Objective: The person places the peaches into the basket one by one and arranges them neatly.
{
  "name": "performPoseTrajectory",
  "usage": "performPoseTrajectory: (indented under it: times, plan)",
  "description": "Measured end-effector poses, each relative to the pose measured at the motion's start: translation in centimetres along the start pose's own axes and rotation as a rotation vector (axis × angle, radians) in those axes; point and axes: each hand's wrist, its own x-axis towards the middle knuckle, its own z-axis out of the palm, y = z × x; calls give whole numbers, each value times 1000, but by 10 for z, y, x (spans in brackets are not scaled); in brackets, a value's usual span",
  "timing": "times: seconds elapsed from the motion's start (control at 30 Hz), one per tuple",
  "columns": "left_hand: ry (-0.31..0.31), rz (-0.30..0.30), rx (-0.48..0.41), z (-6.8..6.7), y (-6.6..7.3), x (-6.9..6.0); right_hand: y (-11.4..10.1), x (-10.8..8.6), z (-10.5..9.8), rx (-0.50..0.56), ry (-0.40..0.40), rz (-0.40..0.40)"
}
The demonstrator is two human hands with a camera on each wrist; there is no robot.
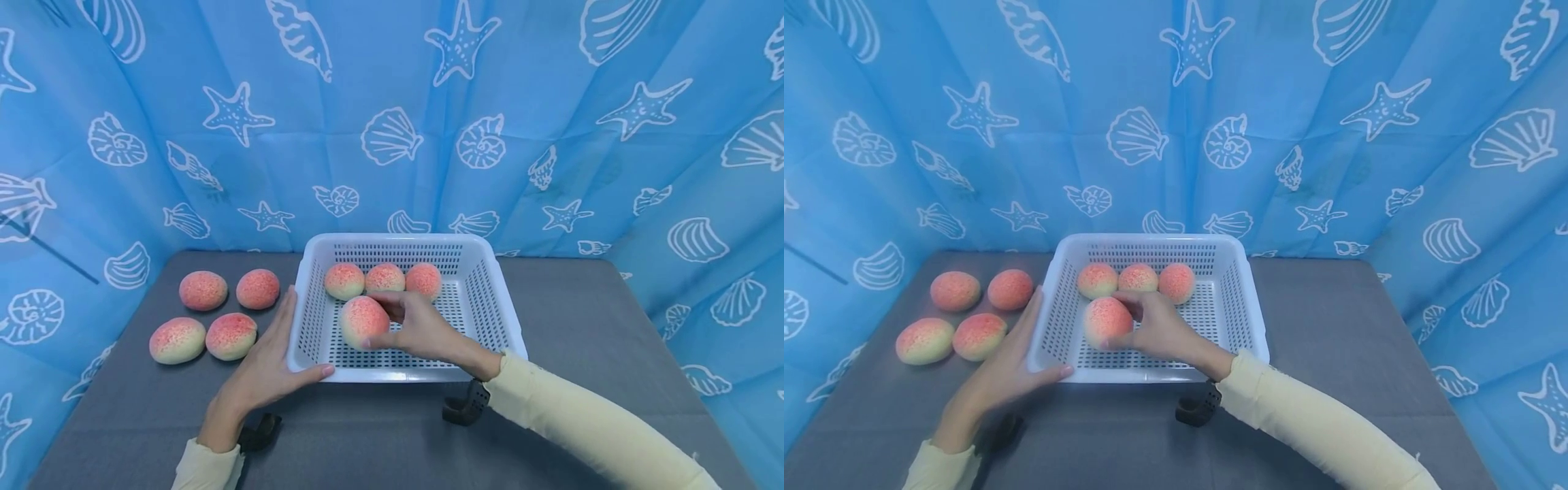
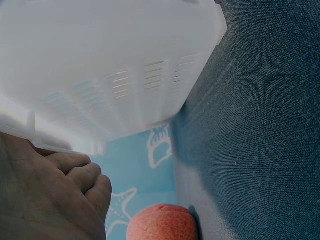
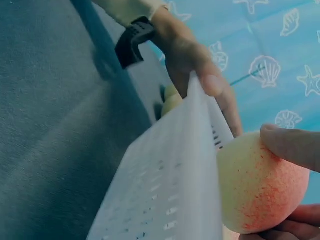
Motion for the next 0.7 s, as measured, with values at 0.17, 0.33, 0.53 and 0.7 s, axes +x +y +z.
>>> performPoseTrajectory:
  times: [0.17,0.33,0.53,0.7]
  plan:
    - [-3,-2,-4,0,0,0,5,13,3,-21,-33,34]
    - [-9,-7,-18,-1,0,0,10,26,8,-24,-79,101]
    - [-8,-12,-9,-2,0,0,13,38,14,-13,-130,129]
    - [-11,-9,-16,-2,1,0,14,44,18,-41,-174,154]
